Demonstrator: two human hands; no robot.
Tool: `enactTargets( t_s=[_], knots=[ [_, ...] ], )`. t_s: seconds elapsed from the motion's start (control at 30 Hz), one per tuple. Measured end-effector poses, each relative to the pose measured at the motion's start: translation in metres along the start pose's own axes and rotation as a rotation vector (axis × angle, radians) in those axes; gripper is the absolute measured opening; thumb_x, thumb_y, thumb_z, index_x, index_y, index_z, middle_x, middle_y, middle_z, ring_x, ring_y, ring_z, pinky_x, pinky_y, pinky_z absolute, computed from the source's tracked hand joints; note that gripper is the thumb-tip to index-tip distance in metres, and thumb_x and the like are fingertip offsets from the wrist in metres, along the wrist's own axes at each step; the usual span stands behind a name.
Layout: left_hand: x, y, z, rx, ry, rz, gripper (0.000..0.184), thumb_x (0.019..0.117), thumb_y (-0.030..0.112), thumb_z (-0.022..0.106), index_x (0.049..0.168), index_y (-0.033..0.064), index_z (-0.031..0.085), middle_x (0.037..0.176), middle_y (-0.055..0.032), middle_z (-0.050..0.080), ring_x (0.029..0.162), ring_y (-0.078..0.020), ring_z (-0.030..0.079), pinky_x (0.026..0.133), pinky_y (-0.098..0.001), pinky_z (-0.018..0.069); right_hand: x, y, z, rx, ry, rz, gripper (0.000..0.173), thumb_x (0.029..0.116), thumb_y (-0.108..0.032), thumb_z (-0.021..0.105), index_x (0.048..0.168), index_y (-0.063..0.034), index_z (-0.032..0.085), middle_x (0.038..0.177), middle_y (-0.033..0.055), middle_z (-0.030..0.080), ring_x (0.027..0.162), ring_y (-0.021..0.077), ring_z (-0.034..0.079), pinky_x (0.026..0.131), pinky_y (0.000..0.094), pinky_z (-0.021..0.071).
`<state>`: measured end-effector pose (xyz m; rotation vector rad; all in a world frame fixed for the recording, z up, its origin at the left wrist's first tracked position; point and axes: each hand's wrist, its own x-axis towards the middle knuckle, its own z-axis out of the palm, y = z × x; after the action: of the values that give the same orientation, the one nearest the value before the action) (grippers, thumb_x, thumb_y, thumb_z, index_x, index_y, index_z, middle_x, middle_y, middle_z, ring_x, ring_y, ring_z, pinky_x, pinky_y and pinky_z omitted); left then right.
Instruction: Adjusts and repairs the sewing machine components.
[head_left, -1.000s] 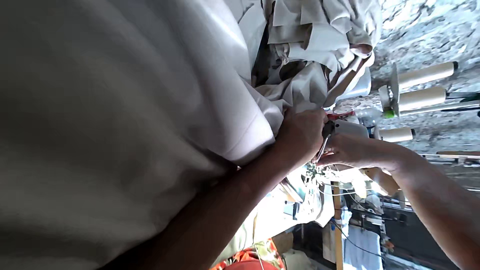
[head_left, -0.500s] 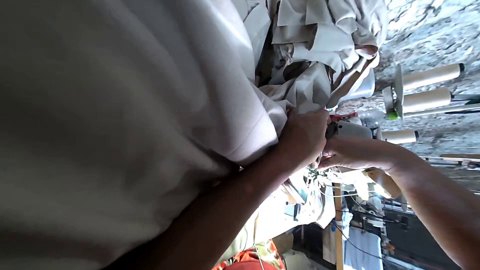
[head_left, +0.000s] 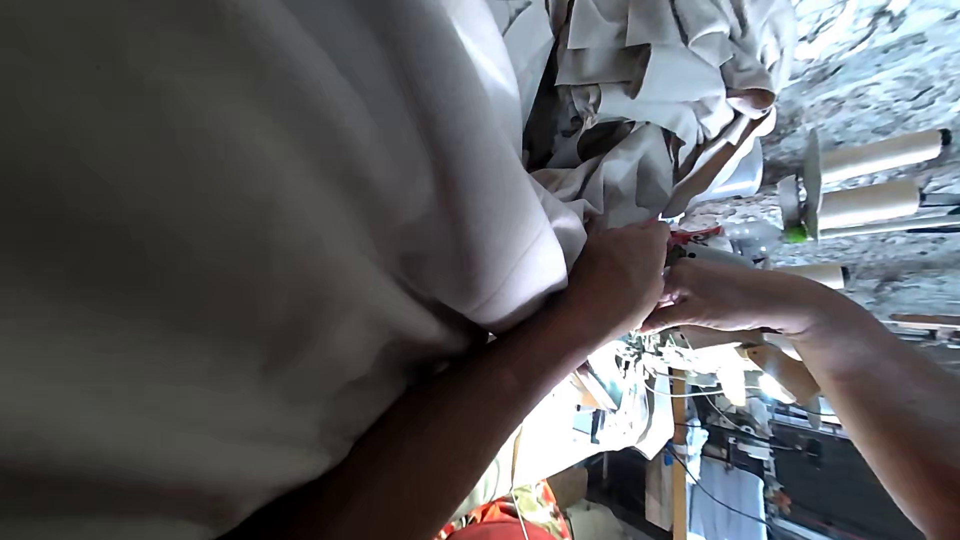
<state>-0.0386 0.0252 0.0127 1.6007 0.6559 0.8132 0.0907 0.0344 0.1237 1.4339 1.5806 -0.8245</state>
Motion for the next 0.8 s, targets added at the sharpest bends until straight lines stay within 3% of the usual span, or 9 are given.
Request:
enactTargets(
  t_s=[0.2,0.27,0.33,0.37,0.43,0.5,0.6,0.73,0.8],
  knots=[
    [0.001,0.0,-0.001,0.006,-0.022,-0.008,0.023,0.1054,0.011,0.053,0.122,0.0013,0.065,0.112,-0.0183,0.069,0.109,-0.0324,0.067,0.093,-0.0496,0.0508,-0.006,0.011,0.013,-0.087,0.127,-0.091,0.004,0.0899,-0.009,0.077,0.093,-0.0077,0.075,0.08,0.002,0.071,0.075,0.0102,0.067,0.073,0.0299,0.0554],
    [0.0,0.002,0.002,0.101,-0.021,0.018,0.024,0.1058,0.015,0.053,0.121,0.0031,0.066,0.111,-0.0168,0.069,0.11,-0.0317,0.066,0.102,-0.0536,0.0448,-0.027,0.01,0.019,-0.139,0.278,-0.17,0.006,0.0916,-0.014,0.074,0.096,-0.0103,0.073,0.079,0.0011,0.069,0.071,0.012,0.067,0.067,0.0342,0.0562],
    [-0.004,0.005,0.009,0.248,-0.037,0.082,0.023,0.1044,0.018,0.056,0.114,0.0042,0.071,0.112,-0.0157,0.07,0.117,-0.0332,0.063,0.114,-0.0615,0.0319,-0.059,0.006,0.032,-0.153,0.528,-0.216,0.01,0.0948,-0.024,0.065,0.099,-0.0159,0.07,0.077,-0.0063,0.065,0.065,0.003,0.062,0.059,0.0257,0.0526],
    [-0.007,0.005,0.014,0.312,-0.04,0.129,0.02,0.1019,0.018,0.06,0.107,0.0041,0.074,0.112,-0.0162,0.07,0.119,-0.0358,0.063,0.115,-0.0662,0.028,-0.077,0.007,0.045,-0.105,0.684,-0.263,0.014,0.0962,-0.026,0.062,0.101,-0.0159,0.071,0.081,-0.009,0.067,0.068,-0.0028,0.061,0.06,0.0185,0.0531],
    [-0.015,0.008,0.022,0.437,-0.078,0.189,0.017,0.0971,0.019,0.068,0.097,0.0049,0.077,0.11,-0.0174,0.071,0.116,-0.0395,0.063,0.112,-0.0688,0.0302,-0.117,0.01,0.085,0.153,0.886,-0.34,0.015,0.0988,-0.025,0.063,0.108,-0.0159,0.071,0.102,-0.0102,0.074,0.093,-0.0037,0.069,0.082,0.0167,0.0591],
    [-0.022,0.012,0.025,0.565,-0.177,0.193,0.016,0.0969,0.021,0.068,0.1,0.0078,0.077,0.112,-0.0151,0.07,0.114,-0.0374,0.062,0.106,-0.0624,0.0388,-0.153,0.015,0.136,0.472,0.934,-0.435,0.015,0.1002,-0.021,0.065,0.115,-0.0226,0.069,0.115,-0.0118,0.074,0.108,0.0024,0.069,0.094,0.0229,0.0593],
    [-0.03,-0.008,0.042,0.658,-0.126,0.339,0.012,0.094,0.021,0.07,0.093,0.0111,0.077,0.106,-0.01,0.071,0.104,-0.0335,0.066,0.093,-0.0588,0.0506,-0.185,0.027,0.219,0.847,0.93,-0.491,0.024,0.0992,-0.013,0.066,0.119,-0.0264,0.069,0.119,-0.0091,0.074,0.11,0.0099,0.071,0.096,0.0297,0.0599],
    [-0.033,-0.006,0.047,0.672,-0.076,0.305,0.011,0.0952,0.012,0.069,0.097,0.0063,0.078,0.113,-0.012,0.073,0.111,-0.0349,0.066,0.099,-0.0605,0.0475,-0.17,0.049,0.328,1.129,1.09,-0.363,0.02,0.0968,-0.015,0.069,0.113,-0.026,0.07,0.113,-0.0096,0.076,0.103,0.0084,0.073,0.091,0.0279,0.0615],
    [-0.032,0.006,0.05,0.745,-0.115,0.214,0.012,0.0947,0.014,0.071,0.099,0.0056,0.079,0.12,-0.0158,0.071,0.117,-0.039,0.063,0.103,-0.0637,0.044,-0.151,0.054,0.368,1.269,1.117,-0.317,0.017,0.0941,-0.008,0.069,0.107,-0.0193,0.069,0.106,-0.0075,0.077,0.095,0.0078,0.074,0.085,0.0281,0.0627]
  ],
)
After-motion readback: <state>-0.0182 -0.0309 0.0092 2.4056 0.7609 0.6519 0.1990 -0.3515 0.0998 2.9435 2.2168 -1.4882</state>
